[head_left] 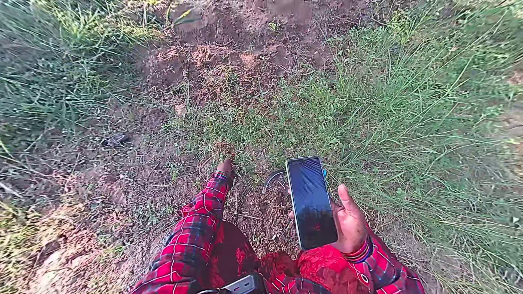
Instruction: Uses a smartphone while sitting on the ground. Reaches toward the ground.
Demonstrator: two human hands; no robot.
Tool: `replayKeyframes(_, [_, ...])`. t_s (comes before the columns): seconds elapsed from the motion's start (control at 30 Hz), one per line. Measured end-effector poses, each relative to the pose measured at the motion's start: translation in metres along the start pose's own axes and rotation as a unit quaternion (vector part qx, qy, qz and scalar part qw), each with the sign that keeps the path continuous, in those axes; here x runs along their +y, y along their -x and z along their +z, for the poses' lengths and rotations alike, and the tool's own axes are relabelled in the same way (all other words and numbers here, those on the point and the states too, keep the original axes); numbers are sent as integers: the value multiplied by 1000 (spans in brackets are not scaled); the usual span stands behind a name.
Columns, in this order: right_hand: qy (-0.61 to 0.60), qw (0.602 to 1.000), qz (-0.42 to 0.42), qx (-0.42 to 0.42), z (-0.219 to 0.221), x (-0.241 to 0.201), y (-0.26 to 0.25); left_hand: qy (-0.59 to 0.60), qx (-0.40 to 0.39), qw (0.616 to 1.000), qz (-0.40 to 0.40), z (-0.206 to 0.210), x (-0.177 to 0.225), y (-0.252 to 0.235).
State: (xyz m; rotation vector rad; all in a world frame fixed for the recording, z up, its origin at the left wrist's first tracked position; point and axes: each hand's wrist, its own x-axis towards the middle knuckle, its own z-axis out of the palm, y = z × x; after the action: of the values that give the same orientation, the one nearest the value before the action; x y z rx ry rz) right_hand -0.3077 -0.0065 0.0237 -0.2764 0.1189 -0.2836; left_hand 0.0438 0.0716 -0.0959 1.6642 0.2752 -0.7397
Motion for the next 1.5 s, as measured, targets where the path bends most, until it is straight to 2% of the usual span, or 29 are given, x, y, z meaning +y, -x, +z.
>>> replayKeyframes(0.13, [-27,999,25,-7,-5,2,-6,0,-2,1000,6,-3,-3,-5])
replayKeyframes(0.33, [-13,999,-15,35,-9,1,-9,-22,13,1000,11,2,8,11])
replayKeyframes(0.53, [-23,999,-20,14,-11,0,-11,-49,16,999,9,3,6,7])
replayKeyframes(0.7, [-5,999,-28,46,-9,-1,-8,-41,15,999,5,3,6,4])
replayKeyframes(0.9, [-9,999,-29,23,-9,-1,-7,-58,8,998,-11,3,12,7])
replayKeyframes(1.07, [-11,999,-25,-23,-7,-3,-9,-27,97,995,24,-13,29,14])
replayKeyframes(1.23, [8,999,-29,-19,-9,-6,-9,16,193,968,161,-58,42,-1])
replayKeyframes(1.3, [18,999,-37,-5,-7,-6,-8,3,216,964,156,-69,63,17])
replayKeyframes(1.37, [54,997,-44,19,-3,-6,-4,-54,201,973,95,-81,95,61])
replayKeyframes(1.4, [76,995,-49,36,1,-7,-4,-31,229,969,86,-86,107,73])
replayKeyframes(1.43, [86,994,-50,42,3,-7,-3,7,276,955,111,-97,108,73])
replayKeyframes(1.5, [80,996,-38,23,-2,-9,-3,-28,347,905,244,-138,83,42])
